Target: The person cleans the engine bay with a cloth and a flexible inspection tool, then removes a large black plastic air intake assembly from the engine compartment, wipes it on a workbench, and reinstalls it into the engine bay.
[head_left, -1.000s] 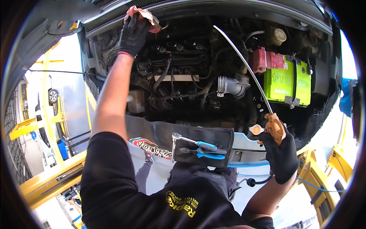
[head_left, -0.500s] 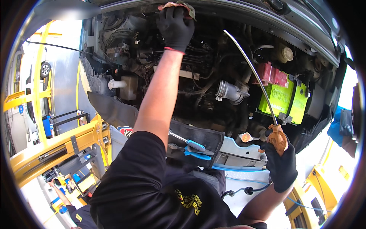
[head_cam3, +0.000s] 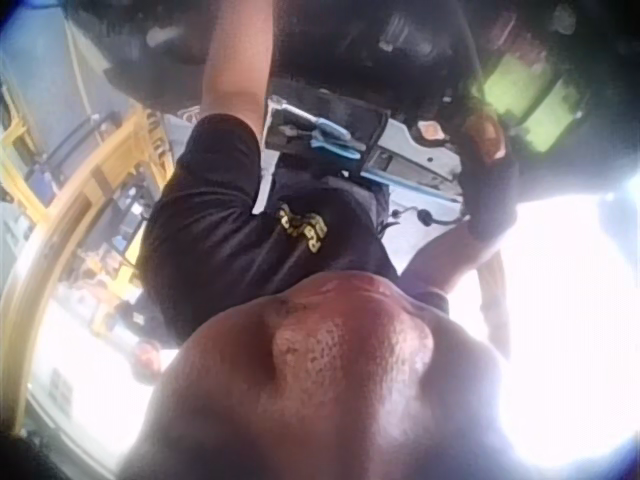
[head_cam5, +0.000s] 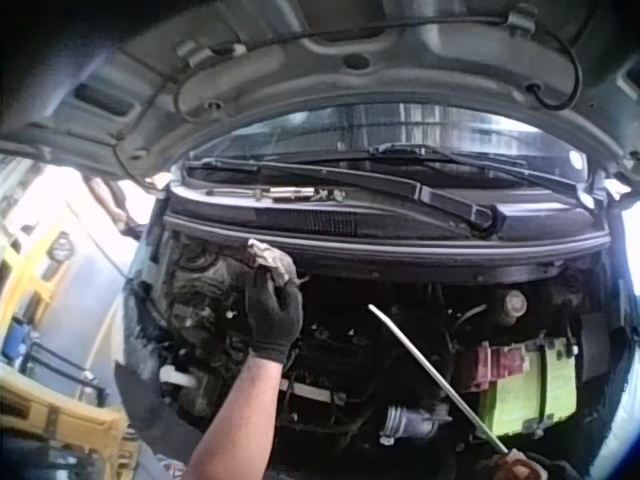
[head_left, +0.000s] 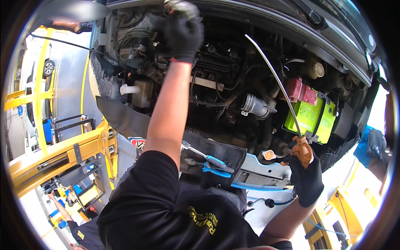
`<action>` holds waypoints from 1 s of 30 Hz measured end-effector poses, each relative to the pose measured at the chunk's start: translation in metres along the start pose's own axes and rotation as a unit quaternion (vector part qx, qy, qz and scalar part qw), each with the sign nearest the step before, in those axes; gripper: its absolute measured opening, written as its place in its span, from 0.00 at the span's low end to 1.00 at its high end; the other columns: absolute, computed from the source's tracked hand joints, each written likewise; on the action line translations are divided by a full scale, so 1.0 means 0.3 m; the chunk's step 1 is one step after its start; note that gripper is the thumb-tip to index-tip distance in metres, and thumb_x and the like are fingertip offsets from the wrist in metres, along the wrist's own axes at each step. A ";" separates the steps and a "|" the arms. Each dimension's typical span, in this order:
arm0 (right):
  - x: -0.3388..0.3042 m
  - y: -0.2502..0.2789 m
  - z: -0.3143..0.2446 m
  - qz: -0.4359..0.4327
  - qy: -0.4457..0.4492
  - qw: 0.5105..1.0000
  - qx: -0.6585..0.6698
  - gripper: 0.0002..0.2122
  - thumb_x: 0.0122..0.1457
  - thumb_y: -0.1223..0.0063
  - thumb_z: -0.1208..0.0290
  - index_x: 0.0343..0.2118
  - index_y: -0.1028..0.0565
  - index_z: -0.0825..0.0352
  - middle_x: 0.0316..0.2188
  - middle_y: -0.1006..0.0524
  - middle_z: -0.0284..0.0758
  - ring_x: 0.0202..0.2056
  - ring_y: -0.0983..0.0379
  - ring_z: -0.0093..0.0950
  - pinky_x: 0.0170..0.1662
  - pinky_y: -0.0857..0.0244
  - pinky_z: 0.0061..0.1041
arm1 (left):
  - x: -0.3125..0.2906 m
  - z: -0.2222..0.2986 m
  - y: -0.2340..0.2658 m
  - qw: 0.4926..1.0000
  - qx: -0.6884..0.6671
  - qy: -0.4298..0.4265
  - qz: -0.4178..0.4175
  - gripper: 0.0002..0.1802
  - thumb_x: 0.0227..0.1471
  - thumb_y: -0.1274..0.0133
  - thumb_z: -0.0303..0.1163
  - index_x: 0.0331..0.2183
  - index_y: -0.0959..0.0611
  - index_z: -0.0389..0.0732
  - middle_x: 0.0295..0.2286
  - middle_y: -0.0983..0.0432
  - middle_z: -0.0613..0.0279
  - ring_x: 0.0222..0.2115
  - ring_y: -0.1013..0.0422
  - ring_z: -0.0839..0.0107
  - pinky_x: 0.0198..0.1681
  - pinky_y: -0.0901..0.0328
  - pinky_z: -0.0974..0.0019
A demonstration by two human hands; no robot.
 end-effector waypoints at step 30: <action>-0.040 -0.114 -0.074 0.009 -0.075 0.997 -0.034 0.22 0.65 0.40 0.76 0.61 0.27 0.70 0.32 0.22 0.30 0.26 0.31 0.13 0.27 0.38 0.18 | -0.039 -0.267 -0.127 0.986 0.141 0.008 -0.086 0.14 0.46 0.39 0.33 0.39 0.15 0.46 0.41 0.21 0.56 0.42 0.23 0.49 0.40 0.27 0.49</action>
Point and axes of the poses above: each hand's wrist, its own x-axis towards the middle knuckle, its own y-axis out of the back of the hand, z = x × y, the point moved 10 cm from there along x, towards the middle knuckle
